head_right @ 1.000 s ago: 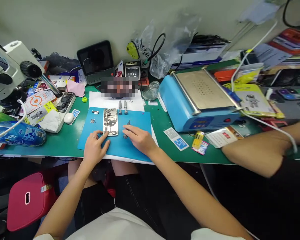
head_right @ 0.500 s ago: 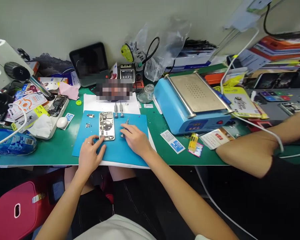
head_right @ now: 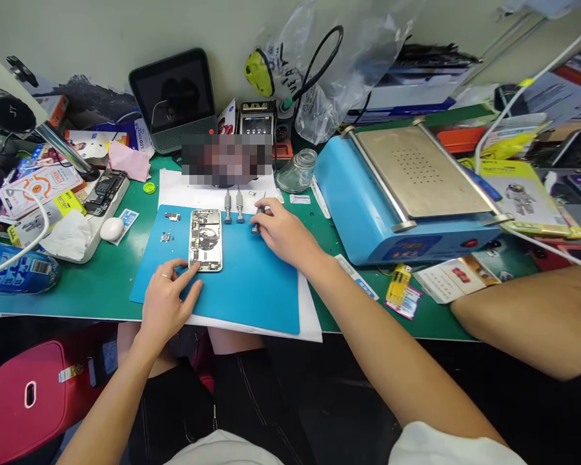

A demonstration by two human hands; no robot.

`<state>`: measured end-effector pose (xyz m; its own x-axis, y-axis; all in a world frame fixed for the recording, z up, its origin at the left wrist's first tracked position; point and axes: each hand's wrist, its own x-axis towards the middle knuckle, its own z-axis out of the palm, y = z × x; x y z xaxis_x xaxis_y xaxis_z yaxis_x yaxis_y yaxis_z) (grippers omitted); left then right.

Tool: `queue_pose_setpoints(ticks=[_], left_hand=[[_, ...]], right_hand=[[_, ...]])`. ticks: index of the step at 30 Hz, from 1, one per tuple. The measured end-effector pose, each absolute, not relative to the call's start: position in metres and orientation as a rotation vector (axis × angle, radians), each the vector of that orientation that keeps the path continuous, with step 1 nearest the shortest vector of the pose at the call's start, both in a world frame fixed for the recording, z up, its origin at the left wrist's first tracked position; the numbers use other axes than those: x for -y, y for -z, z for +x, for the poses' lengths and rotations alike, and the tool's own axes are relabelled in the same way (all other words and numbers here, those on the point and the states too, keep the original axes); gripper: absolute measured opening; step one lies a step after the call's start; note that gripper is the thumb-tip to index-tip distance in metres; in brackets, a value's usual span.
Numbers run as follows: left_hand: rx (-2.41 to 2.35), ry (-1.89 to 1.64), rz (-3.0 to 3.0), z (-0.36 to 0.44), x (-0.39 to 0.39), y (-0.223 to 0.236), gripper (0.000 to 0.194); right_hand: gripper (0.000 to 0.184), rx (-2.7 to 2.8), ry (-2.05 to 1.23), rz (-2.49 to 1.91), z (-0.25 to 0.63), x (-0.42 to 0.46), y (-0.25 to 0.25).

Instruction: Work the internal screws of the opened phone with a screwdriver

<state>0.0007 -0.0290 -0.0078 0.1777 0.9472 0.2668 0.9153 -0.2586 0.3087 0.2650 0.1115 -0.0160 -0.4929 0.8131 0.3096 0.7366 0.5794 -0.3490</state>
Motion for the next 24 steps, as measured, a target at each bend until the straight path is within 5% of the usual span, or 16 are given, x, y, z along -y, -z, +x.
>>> queue_pose_setpoints(ticks=[24], left_hand=[[-1.909,-0.614,2.405,0.004,0.035,0.007,0.040]], right_hand=[[0.037,2.349,-0.403,-1.072,0.258,-0.135,0.019]])
